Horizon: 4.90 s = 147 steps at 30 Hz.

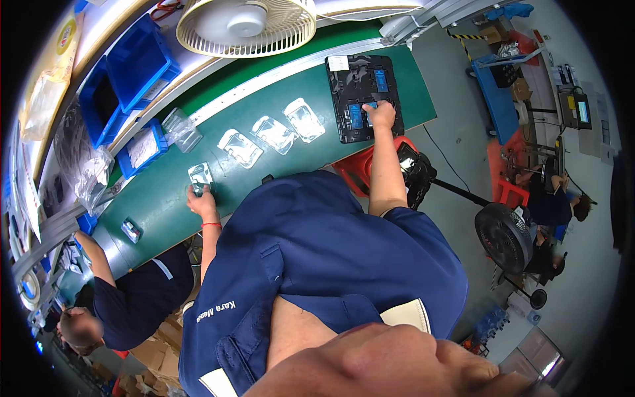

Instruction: The person retrieves small electronic components from a black tray and places them into clear plastic clamshell packaging on a green workbench. They then place the packaged items into a cardboard box and move the empty tray to a stack.

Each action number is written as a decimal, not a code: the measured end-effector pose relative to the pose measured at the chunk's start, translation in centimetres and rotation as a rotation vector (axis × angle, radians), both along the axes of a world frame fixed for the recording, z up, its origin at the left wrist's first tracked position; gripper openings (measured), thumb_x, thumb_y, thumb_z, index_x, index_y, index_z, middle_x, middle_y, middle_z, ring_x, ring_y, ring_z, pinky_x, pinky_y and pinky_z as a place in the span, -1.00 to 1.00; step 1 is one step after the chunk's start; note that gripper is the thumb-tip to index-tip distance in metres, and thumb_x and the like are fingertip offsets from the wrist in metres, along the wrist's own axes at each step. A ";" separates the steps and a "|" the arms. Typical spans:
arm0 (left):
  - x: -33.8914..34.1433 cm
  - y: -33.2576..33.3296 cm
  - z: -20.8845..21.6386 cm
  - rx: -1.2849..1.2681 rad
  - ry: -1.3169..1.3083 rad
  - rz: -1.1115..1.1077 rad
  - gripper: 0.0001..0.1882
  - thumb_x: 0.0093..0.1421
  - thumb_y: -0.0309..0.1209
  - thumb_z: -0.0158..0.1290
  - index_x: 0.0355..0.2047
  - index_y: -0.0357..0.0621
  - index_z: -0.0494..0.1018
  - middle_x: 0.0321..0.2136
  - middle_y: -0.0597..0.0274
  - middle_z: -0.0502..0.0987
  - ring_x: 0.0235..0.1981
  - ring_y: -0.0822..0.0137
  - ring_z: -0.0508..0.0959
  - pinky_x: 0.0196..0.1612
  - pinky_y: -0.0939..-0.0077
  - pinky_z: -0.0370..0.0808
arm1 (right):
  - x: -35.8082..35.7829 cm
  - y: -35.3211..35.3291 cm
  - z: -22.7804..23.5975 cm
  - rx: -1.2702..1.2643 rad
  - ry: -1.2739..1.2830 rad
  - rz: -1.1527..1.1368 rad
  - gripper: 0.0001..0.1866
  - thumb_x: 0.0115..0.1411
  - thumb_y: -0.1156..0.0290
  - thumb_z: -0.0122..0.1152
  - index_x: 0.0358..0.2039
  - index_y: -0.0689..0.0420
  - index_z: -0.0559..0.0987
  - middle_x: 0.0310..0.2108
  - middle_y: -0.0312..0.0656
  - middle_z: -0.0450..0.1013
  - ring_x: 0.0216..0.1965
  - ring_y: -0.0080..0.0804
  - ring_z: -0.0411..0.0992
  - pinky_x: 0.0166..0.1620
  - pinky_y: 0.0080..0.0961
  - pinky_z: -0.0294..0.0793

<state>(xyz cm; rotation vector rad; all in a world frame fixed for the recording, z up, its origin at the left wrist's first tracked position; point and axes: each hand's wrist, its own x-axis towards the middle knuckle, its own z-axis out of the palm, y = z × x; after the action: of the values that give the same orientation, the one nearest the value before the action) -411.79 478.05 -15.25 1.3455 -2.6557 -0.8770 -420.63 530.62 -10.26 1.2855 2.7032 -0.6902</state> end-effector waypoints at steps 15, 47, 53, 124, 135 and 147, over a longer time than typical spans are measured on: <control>0.7 1.8 2.2 0.059 0.141 0.067 -0.54 -0.04 -0.44 0.17 -0.07 -0.10 0.38 -0.03 0.02 0.20 -0.04 0.09 0.31 0.04 0.29 0.25 | -2.2 7.0 -2.2 -0.168 0.356 0.027 -0.62 -0.29 0.21 0.49 -0.71 0.22 0.50 -0.70 -0.23 0.42 -0.67 -0.49 0.31 -0.50 -0.48 0.34; 2.6 0.4 -3.2 0.197 0.184 0.040 -0.66 -0.10 -0.48 0.20 -0.25 -0.30 0.51 -0.63 0.28 0.38 -0.63 0.46 0.29 -0.49 0.51 0.33 | -1.0 -5.2 3.8 -0.007 -0.206 0.202 -0.54 -0.25 0.16 0.45 -0.40 0.23 0.58 -0.31 0.04 0.49 -0.23 -0.10 0.48 -0.18 -0.31 0.47; 0.5 2.3 -1.7 0.330 0.225 0.002 -0.66 -0.05 -0.50 0.16 -0.20 -0.32 0.48 -0.53 0.26 0.45 -0.55 0.50 0.35 -0.46 0.58 0.34 | -1.5 -4.2 1.9 -0.067 -0.290 0.136 -0.20 -0.34 0.07 0.48 -0.10 0.26 0.40 0.01 0.01 0.24 0.04 -0.11 0.25 0.05 -0.34 0.31; 1.2 6.8 4.1 1.582 0.317 0.227 -0.67 0.17 -0.50 -0.06 -0.03 -0.11 0.26 -0.16 0.16 0.45 -0.21 0.30 0.47 -0.28 0.33 0.49 | -5.8 -28.4 -2.9 -0.637 -0.013 0.959 -0.76 0.00 0.55 0.19 -0.27 0.25 0.44 -0.61 -0.23 0.45 -0.66 -0.55 0.41 -0.62 -0.60 0.40; -0.1 7.6 3.8 1.668 0.360 0.285 -0.72 0.17 -0.54 -0.08 -0.08 -0.17 0.31 -0.23 0.17 0.48 -0.20 0.29 0.49 -0.23 0.24 0.52 | -2.2 -29.4 -1.8 -0.296 0.163 1.203 -0.53 -0.17 0.35 0.39 -0.25 0.20 0.40 -0.66 -0.13 0.41 -0.61 -0.25 0.44 -0.51 -0.42 0.43; -1.1 10.6 4.3 1.430 0.172 -0.008 -0.77 0.12 -0.57 -0.01 -0.17 -0.27 0.36 -0.26 0.13 0.48 -0.27 0.30 0.52 -0.24 0.40 0.54 | -3.5 -21.6 -1.6 -0.794 0.000 0.775 -0.87 0.06 0.45 0.17 -0.52 0.21 0.44 -0.64 -0.26 0.39 -0.59 -0.58 0.33 -0.50 -0.56 0.34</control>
<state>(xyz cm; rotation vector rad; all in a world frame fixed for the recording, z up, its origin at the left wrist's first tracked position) -412.91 488.66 -10.99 1.1350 -1.6610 -2.9263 -424.09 508.97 -11.86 0.0514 2.2015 -1.3727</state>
